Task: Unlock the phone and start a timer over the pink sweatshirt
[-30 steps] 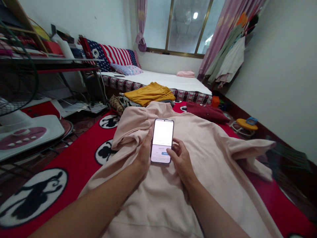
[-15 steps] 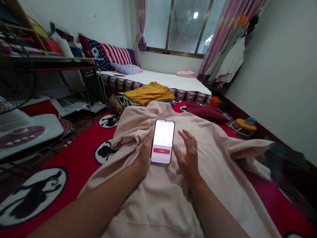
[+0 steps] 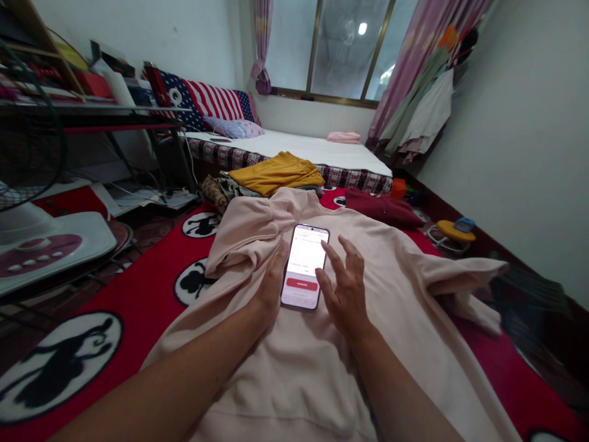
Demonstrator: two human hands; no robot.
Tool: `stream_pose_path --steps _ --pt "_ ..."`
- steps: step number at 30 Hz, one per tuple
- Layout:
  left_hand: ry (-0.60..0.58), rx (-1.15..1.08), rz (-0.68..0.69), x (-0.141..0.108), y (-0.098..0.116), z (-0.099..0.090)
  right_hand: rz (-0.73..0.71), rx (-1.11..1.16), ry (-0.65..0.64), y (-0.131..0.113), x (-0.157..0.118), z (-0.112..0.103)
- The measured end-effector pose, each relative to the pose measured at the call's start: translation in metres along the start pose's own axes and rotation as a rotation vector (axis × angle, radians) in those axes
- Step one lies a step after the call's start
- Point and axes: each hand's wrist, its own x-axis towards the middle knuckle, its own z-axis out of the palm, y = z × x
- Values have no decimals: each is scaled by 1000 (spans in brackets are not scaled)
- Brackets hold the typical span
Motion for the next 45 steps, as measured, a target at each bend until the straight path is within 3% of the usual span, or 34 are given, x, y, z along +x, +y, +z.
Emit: stream_pose_path --steps 6,12,14,45 --pt "-1 -9 13 1 1 0 90 163 75 0 -2 1" --pt "4 -12 -3 2 3 0 457 599 18 2 -7 13" --pt "-1 -9 4 2 3 0 512 668 10 2 -7 16" --pt "10 -6 22 1 1 0 532 725 -44 -2 -6 18"
